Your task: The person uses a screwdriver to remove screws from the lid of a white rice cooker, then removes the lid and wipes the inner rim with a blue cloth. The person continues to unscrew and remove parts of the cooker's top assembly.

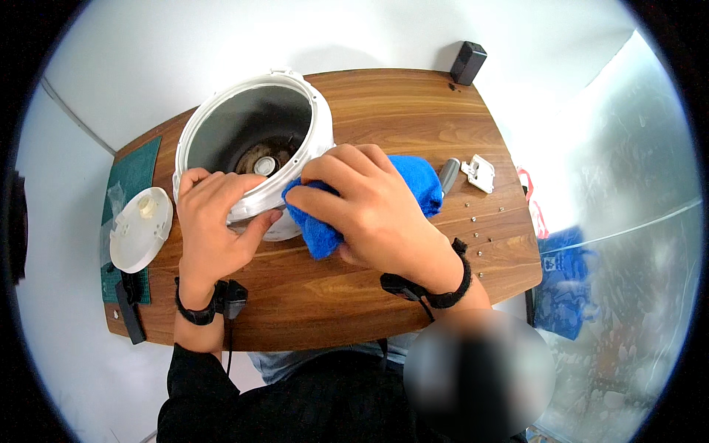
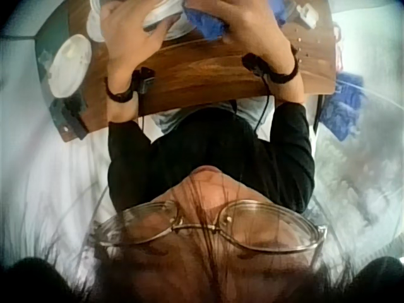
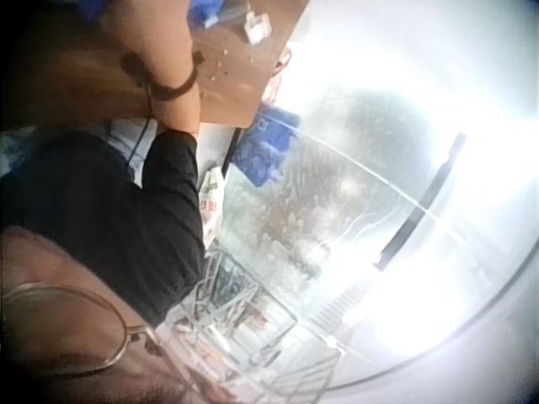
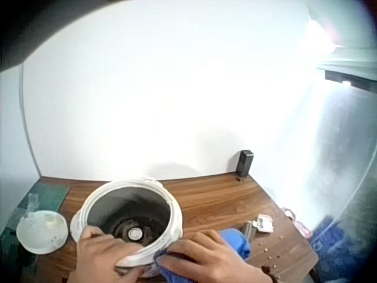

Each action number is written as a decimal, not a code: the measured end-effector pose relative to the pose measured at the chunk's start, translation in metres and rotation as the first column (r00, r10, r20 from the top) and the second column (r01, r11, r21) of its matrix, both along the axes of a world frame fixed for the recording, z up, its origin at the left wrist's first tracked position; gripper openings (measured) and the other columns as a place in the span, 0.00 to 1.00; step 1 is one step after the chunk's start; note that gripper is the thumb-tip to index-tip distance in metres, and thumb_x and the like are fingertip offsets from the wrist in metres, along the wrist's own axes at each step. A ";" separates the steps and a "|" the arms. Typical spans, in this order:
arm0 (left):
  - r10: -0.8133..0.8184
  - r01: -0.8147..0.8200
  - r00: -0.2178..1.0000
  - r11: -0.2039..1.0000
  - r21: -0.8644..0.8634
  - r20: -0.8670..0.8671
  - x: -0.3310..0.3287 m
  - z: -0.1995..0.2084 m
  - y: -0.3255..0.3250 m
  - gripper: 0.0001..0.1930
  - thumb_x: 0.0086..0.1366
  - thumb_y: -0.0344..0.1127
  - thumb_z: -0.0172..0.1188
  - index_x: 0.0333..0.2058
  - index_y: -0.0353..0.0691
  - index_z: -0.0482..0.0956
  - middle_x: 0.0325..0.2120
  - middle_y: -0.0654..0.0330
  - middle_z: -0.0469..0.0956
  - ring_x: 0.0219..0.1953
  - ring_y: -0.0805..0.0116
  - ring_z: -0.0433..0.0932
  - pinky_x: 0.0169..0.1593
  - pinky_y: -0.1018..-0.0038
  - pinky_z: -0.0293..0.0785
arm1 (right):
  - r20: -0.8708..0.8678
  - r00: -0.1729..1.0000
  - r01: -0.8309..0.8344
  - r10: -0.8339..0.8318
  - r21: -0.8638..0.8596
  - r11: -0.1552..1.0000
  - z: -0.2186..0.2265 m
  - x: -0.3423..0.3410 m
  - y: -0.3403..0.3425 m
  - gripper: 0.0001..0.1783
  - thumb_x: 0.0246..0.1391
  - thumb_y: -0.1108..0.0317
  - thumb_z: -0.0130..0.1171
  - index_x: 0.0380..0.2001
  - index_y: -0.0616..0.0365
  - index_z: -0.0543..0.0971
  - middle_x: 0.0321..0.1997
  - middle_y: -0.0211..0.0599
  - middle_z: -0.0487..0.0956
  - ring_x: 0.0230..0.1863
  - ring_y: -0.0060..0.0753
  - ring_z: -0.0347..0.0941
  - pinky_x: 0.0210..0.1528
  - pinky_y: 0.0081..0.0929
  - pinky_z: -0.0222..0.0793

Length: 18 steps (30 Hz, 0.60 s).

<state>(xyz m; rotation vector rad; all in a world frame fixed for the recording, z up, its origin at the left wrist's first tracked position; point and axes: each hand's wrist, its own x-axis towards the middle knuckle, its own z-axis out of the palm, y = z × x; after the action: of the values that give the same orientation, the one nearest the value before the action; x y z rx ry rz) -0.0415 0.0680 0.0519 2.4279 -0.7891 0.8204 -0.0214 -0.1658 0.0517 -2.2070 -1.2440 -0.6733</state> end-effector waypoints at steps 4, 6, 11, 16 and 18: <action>-0.011 0.011 1.000 1.000 -0.010 0.004 0.001 -0.001 0.002 0.17 0.46 0.35 0.75 0.37 0.42 0.83 0.26 0.59 0.82 0.28 0.62 0.77 0.44 0.66 0.62 | -0.005 1.000 0.015 -0.015 0.006 1.000 -0.001 0.001 0.000 0.30 0.26 0.68 0.73 0.42 0.47 0.84 0.45 0.34 0.79 0.44 0.43 0.75 0.45 0.38 0.69; -0.009 0.009 1.000 1.000 -0.007 -0.020 0.000 -0.002 0.004 0.17 0.46 0.36 0.75 0.36 0.42 0.83 0.27 0.60 0.82 0.28 0.62 0.78 0.44 0.66 0.62 | 0.007 0.999 0.048 -0.048 -0.003 0.999 0.000 0.007 -0.005 0.30 0.26 0.67 0.74 0.42 0.46 0.84 0.44 0.33 0.79 0.44 0.43 0.75 0.46 0.38 0.69; -0.008 0.008 1.000 1.000 -0.007 -0.024 0.000 -0.002 0.004 0.17 0.46 0.36 0.74 0.36 0.41 0.83 0.27 0.60 0.83 0.29 0.62 0.78 0.44 0.66 0.62 | 0.031 0.996 0.088 -0.089 0.005 0.996 -0.003 0.008 -0.006 0.31 0.24 0.69 0.76 0.42 0.46 0.83 0.45 0.33 0.79 0.46 0.42 0.75 0.47 0.39 0.70; -0.022 0.021 1.000 1.000 -0.014 -0.020 0.002 -0.001 0.006 0.17 0.44 0.36 0.75 0.35 0.42 0.83 0.27 0.60 0.83 0.28 0.62 0.78 0.43 0.66 0.62 | 0.009 0.997 0.073 -0.073 0.042 0.996 -0.002 0.005 -0.001 0.26 0.27 0.74 0.68 0.39 0.51 0.82 0.42 0.35 0.77 0.45 0.43 0.73 0.50 0.39 0.68; -0.019 0.019 1.000 1.000 -0.009 -0.018 0.001 0.000 0.007 0.17 0.44 0.36 0.75 0.35 0.42 0.83 0.26 0.60 0.83 0.28 0.62 0.77 0.43 0.66 0.62 | 0.000 0.996 0.091 -0.091 0.043 0.995 0.001 0.010 -0.007 0.26 0.28 0.74 0.68 0.39 0.52 0.82 0.42 0.35 0.77 0.46 0.42 0.73 0.49 0.39 0.67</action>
<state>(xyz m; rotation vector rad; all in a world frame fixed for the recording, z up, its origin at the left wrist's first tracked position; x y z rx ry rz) -0.0403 0.0746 0.0517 2.4133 -0.7994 0.7926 -0.0114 -0.1726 0.0532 -2.2391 -1.1244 -0.7313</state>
